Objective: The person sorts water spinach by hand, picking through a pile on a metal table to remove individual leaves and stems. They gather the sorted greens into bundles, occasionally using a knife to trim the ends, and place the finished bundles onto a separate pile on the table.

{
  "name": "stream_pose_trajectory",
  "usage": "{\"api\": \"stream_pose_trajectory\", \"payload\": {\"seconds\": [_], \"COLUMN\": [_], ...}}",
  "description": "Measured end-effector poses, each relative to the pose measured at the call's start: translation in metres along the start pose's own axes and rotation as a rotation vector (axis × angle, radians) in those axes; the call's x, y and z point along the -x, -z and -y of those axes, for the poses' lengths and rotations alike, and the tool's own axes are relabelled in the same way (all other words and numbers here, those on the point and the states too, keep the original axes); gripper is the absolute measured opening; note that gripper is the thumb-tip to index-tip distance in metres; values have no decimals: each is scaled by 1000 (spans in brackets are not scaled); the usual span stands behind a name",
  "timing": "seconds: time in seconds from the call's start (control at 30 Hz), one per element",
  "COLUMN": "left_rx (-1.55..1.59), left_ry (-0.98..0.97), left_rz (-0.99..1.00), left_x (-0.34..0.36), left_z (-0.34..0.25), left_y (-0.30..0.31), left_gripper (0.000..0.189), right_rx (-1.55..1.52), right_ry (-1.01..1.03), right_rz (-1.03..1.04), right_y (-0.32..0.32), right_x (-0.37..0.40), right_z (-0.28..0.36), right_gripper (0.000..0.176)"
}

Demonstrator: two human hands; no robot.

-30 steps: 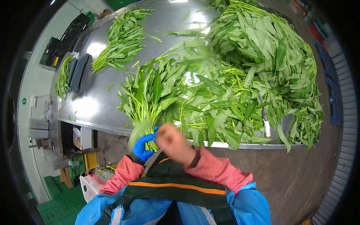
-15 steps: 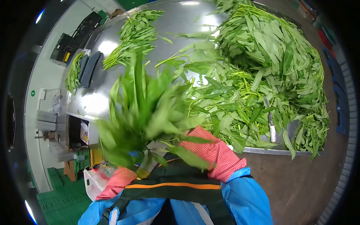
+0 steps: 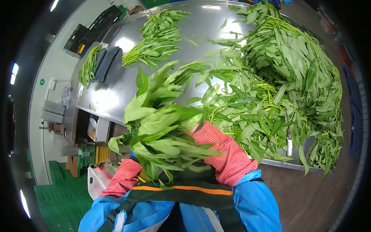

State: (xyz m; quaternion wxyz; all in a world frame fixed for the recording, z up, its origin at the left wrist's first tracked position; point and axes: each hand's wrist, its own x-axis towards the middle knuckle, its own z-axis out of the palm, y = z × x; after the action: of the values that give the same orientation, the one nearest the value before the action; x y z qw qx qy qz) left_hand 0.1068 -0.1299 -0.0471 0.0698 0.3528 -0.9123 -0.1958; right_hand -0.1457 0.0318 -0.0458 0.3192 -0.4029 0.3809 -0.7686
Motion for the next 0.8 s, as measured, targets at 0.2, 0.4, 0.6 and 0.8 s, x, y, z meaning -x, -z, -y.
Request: {"api": "stream_pose_trajectory", "payload": {"seconds": [0.2,0.4,0.6,0.8], "left_rx": [64,115,152,151], "left_ry": [-40,-69,-67,-7], "left_rz": [87,158,205,201], "left_x": [-36,-59,-70,-86], "left_z": [-1,-1,9,42], "left_y": [-8,-12,-13,2], "left_gripper": [26,28,29,30], "right_rx": [-524,-567,-330,-55], "right_ry": [-210,-338,-417,-499], "right_rz": [93,4,-66,-101], "right_y": [-22,-42,-43,-29], "right_x": [-61,-97,-116,-126], "right_z": [35,55,50,38], "right_gripper": [33,30,32,27]}}
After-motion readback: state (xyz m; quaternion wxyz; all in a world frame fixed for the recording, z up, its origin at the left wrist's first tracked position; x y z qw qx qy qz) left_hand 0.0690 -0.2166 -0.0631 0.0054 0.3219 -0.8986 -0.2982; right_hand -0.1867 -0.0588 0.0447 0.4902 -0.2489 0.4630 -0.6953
